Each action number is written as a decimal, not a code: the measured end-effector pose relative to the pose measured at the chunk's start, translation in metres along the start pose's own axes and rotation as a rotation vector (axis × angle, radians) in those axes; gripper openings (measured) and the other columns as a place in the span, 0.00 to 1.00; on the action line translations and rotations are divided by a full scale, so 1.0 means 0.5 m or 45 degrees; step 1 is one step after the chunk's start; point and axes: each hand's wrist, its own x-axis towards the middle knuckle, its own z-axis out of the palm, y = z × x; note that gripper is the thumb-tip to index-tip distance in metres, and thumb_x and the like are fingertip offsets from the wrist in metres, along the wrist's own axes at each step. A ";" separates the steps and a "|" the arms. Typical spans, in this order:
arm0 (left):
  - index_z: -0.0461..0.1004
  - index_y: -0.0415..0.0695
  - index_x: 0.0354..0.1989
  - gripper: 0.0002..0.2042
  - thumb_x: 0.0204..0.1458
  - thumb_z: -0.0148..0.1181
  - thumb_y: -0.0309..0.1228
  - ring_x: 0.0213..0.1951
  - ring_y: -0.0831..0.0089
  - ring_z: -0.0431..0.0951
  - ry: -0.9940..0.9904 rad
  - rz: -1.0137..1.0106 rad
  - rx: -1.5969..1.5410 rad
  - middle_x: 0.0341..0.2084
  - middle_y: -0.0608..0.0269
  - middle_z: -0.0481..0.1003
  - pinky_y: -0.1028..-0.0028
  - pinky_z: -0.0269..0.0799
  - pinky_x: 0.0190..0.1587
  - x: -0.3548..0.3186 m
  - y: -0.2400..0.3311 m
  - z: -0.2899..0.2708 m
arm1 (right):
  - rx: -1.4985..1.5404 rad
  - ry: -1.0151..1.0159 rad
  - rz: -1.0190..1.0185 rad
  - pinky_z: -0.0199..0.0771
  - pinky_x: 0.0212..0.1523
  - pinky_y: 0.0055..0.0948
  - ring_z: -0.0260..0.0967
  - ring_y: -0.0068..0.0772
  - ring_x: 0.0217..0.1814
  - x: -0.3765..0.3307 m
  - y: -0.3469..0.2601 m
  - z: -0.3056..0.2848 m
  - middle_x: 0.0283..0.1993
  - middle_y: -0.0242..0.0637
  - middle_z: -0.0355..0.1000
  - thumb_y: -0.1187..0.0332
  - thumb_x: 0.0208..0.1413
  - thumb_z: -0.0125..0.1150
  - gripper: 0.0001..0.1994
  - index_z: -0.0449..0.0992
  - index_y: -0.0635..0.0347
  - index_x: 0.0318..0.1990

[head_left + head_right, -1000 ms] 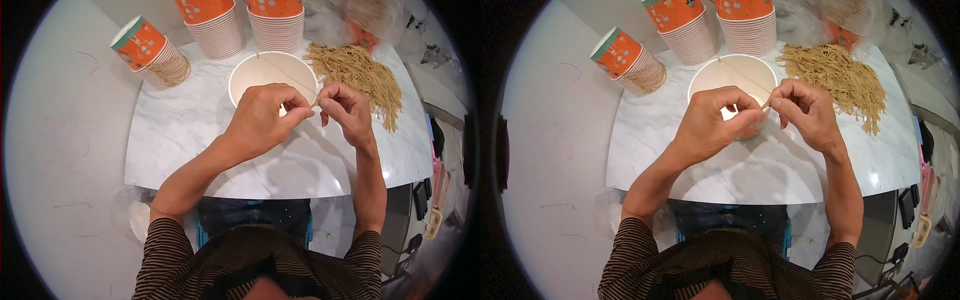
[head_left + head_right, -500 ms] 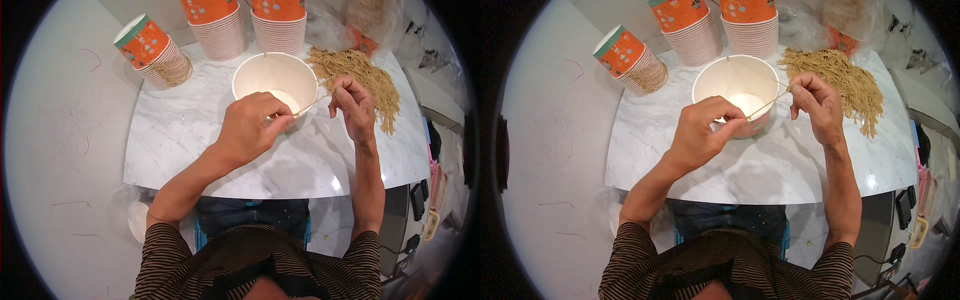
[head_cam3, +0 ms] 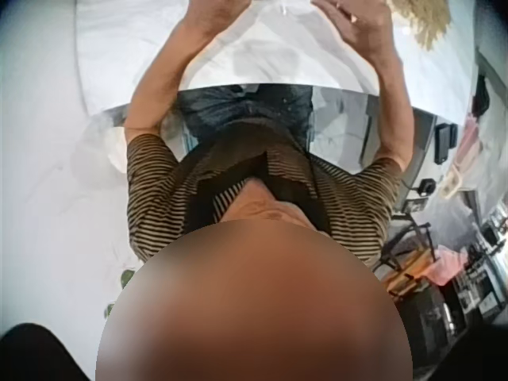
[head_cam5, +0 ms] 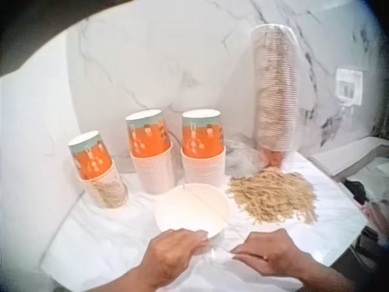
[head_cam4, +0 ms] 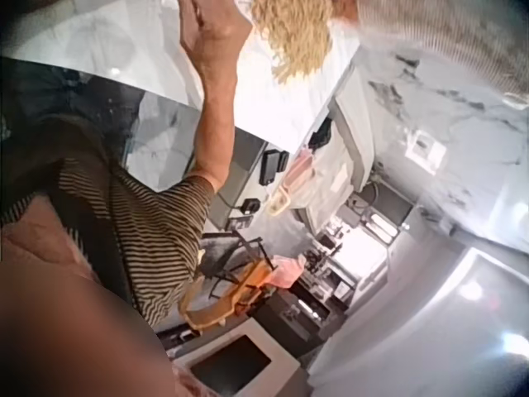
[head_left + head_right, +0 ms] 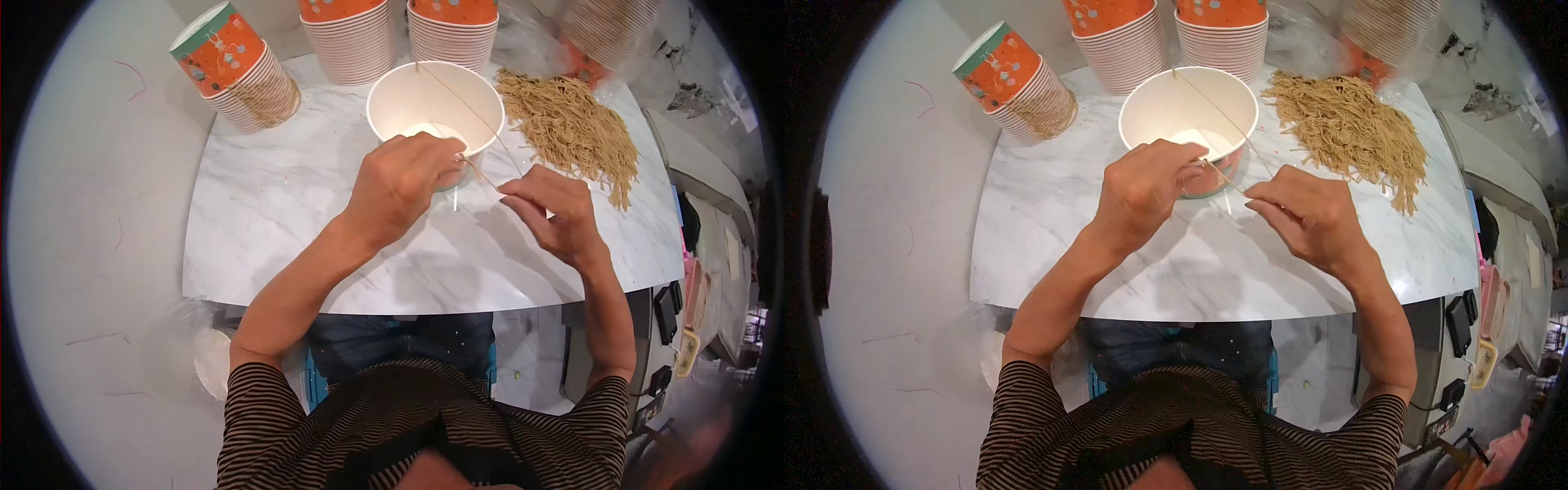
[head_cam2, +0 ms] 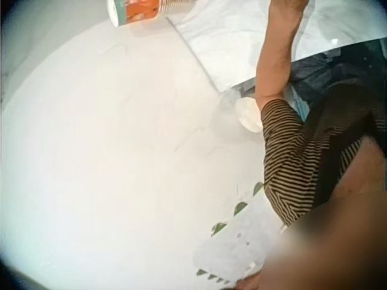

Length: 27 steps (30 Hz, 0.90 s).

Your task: Tying a thin string around the rim of paper cups.

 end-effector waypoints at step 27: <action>0.81 0.41 0.37 0.06 0.51 0.69 0.23 0.31 0.61 0.81 -0.202 0.046 0.102 0.28 0.59 0.81 0.65 0.72 0.36 0.000 0.005 0.000 | -0.686 0.265 -0.021 0.73 0.28 0.38 0.74 0.41 0.34 -0.018 0.115 0.035 0.34 0.38 0.71 0.76 0.55 0.66 0.07 0.78 0.58 0.41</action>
